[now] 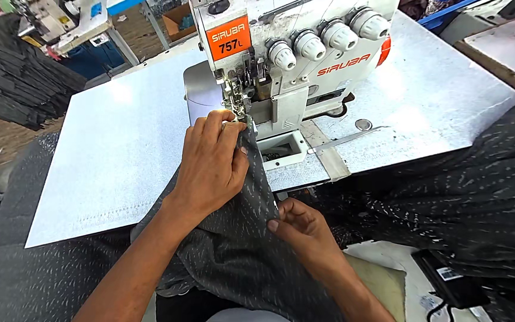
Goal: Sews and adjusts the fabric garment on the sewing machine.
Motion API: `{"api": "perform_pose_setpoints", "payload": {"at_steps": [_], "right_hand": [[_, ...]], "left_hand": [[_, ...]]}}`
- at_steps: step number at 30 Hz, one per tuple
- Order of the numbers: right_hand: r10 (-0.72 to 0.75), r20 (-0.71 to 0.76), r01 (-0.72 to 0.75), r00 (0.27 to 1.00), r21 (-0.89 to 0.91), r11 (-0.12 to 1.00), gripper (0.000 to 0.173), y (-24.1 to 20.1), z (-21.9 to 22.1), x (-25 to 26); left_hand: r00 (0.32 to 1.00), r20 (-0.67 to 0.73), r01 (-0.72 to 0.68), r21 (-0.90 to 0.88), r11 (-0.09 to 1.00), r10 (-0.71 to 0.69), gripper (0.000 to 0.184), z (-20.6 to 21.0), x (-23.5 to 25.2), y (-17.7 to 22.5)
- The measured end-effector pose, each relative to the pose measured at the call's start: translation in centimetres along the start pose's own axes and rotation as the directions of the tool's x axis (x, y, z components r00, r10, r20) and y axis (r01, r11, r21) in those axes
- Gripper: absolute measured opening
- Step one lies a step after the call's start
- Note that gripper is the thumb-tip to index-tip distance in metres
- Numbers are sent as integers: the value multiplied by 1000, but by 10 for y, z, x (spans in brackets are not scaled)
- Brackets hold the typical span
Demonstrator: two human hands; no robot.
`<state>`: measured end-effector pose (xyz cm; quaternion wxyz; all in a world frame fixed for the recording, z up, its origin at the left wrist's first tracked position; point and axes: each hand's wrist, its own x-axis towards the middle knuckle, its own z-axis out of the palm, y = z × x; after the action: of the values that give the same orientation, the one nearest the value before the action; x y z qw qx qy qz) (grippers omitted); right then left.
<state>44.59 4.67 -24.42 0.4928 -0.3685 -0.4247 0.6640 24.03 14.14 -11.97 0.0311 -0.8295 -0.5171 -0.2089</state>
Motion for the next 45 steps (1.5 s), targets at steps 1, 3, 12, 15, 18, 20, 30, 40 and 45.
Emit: {"api": "perform_pose_setpoints", "payload": {"at_steps": [1, 3, 12, 15, 18, 20, 30, 40, 45], "right_hand": [[0, 0, 0, 1000, 2, 1000, 10, 0, 0, 0], [6, -1, -6, 1000, 9, 1000, 9, 0, 0, 0], [4, -2, -4, 1000, 37, 999, 10, -3, -4, 3], [-22, -6, 22, 1000, 41, 999, 9, -9, -3, 6], [-39, -17, 39, 999, 0, 999, 10, -18, 3, 20], [-69, -14, 68, 998, -36, 997, 10, -27, 7, 31], [18, 11, -16, 1000, -98, 995, 23, -35, 8, 26], [68, 225, -35, 972, -149, 988, 5, -26, -24, 0], [32, 147, 0, 989, -212, 977, 6, -21, -19, -1]], "left_hand": [[1000, -5, -3, -3, 1000, 3, 40, 0, -1, 0], [1000, -11, -5, -5, 1000, 5, 40, 2, -1, -1], [1000, 4, -11, 47, 999, 10, 44, 3, 2, 0], [999, -32, -2, 9, 1000, 2, 42, 4, -1, -3], [999, -39, 1, -63, 998, -3, 30, 3, 5, -17], [999, -38, -9, -91, 996, 5, 30, 5, 14, -32], [973, -184, 113, -157, 981, -141, 32, -12, -43, -69], [824, 49, 566, -99, 818, -565, 77, -21, -196, -81], [885, 92, 465, -112, 878, -457, 55, -21, -194, -99]]}}
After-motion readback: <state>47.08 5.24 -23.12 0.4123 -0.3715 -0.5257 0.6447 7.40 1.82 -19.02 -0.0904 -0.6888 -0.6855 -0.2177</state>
